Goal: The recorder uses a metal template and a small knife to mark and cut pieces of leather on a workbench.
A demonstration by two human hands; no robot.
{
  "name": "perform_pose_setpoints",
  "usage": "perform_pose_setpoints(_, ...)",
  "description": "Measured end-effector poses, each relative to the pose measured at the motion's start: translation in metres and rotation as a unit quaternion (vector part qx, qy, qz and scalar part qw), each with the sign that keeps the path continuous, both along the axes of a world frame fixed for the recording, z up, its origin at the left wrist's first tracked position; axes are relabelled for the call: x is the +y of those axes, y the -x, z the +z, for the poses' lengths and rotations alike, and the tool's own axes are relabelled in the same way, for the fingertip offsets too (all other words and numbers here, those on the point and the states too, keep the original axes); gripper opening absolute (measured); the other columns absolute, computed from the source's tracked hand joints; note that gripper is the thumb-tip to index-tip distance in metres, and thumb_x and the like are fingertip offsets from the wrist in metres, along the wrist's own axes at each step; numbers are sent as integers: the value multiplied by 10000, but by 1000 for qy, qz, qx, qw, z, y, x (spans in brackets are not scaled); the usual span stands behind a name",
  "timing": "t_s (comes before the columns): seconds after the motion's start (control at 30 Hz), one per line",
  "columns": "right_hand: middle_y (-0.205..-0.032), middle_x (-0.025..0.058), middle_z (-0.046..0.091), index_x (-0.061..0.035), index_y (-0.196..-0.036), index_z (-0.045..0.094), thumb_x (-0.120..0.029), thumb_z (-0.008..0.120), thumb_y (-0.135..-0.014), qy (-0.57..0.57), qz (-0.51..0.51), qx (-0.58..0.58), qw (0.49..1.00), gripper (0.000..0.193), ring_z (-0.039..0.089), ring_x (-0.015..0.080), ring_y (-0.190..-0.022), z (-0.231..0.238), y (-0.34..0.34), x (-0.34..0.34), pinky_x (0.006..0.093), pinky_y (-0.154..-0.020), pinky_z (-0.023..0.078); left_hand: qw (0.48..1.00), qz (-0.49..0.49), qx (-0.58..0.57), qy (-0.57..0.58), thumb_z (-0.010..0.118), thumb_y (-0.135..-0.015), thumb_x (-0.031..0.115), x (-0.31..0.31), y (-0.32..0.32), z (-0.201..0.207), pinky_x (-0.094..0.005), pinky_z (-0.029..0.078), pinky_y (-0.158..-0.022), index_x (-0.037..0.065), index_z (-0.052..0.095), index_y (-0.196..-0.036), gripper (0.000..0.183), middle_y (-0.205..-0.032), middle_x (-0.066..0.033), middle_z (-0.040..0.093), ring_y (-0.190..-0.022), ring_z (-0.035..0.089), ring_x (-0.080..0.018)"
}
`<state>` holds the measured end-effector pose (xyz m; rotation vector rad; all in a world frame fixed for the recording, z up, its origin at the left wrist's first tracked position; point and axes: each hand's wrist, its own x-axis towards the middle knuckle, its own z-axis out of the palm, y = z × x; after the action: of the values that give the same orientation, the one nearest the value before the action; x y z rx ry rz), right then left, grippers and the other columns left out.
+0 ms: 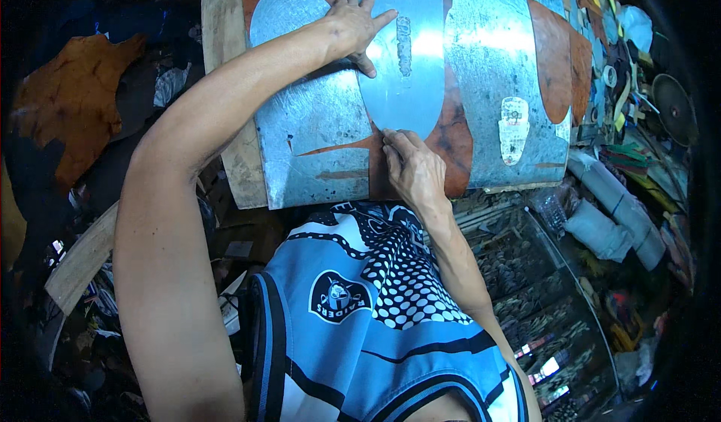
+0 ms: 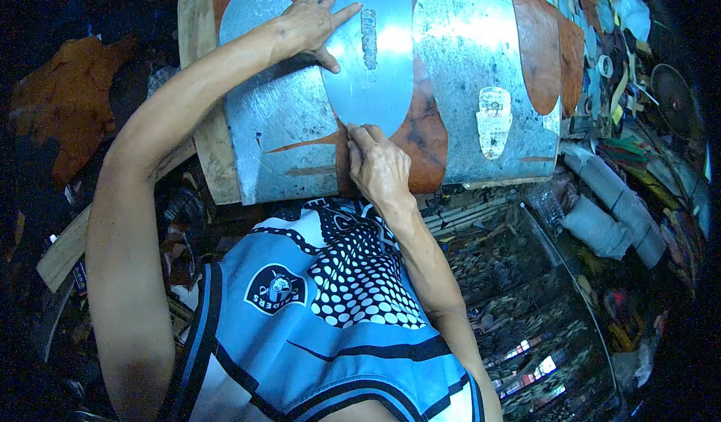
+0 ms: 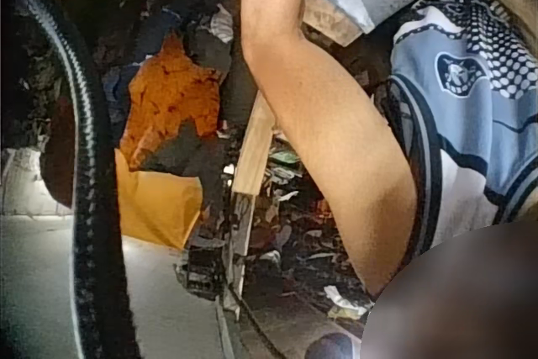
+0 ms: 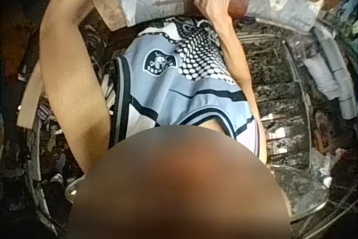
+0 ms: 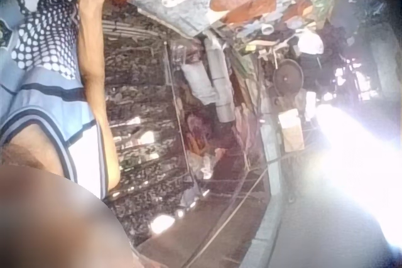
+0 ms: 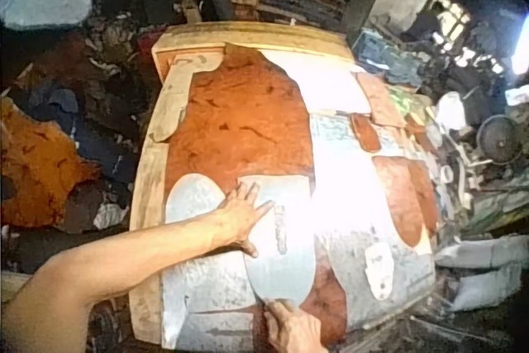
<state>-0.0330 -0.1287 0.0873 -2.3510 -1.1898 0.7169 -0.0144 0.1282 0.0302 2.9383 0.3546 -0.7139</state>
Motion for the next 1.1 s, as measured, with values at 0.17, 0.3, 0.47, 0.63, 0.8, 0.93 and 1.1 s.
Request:
perform_pose_setpoints(0.17,-984,117,673,-72,-1078,670,-112,598,-873,-2,15,1,1000,221,671,335,-786,-2,-3,-8,409,-673,543,1000,9,1,-3,839,-485,657,2,-2,5,-533,276,-1133,276,237,-1531,1265,-1571,-220,170,-1407,208,-475)
perform_pose_setpoints(0.3,-1002,126,662,-76,-1075,668,-112,587,-870,0,30,-1,1000,223,670,343,-785,-2,-10,-21,428,-660,545,997,-59,32,30,778,-587,666,10,-4,17,-616,147,-1138,113,207,-1531,1234,-1518,-362,142,-1405,137,-531)
perform_pose_setpoints(0.47,-1098,171,640,-105,-1081,682,-106,604,-857,23,46,-4,999,237,671,365,-831,2,-21,-26,441,-686,547,997,-70,18,20,784,-585,657,11,-1,16,-612,170,-1134,92,215,-1525,1236,-1508,-368,165,-1389,158,-553)
perform_pose_setpoints(0.63,-1238,257,582,-124,-1095,699,-106,626,-842,39,70,-31,996,264,667,409,-881,-3,-38,-36,456,-730,555,998,-59,18,30,779,-588,661,10,-1,13,-614,195,-1125,71,219,-1520,1237,-1500,-385,158,-1378,167,-570)
perform_pose_setpoints(0.8,-1315,276,538,-149,-1077,719,-128,644,-828,65,110,-31,991,262,668,395,-892,-6,-50,-42,458,-760,546,997,-69,14,26,779,-590,657,9,1,10,-607,206,-1123,70,228,-1518,1229,-1493,-390,170,-1369,185,-574)
perform_pose_setpoints(0.93,-1315,243,555,-163,-1095,714,-136,625,-843,61,144,-33,987,269,665,363,-894,-8,-63,-46,455,-782,526,997,-72,20,17,777,-593,655,10,1,11,-602,206,-1125,66,237,-1514,1220,-1486,-390,193,-1365,200,-570)
perform_pose_setpoints(1.1,-1342,121,575,-156,-1116,697,-109,581,-861,119,213,-21,969,284,648,331,-905,4,-85,-38,440,-801,512,997,-74,8,25,774,-603,651,10,2,16,-594,208,-1126,53,234,-1512,1215,-1484,-390,198,-1364,208,-569)
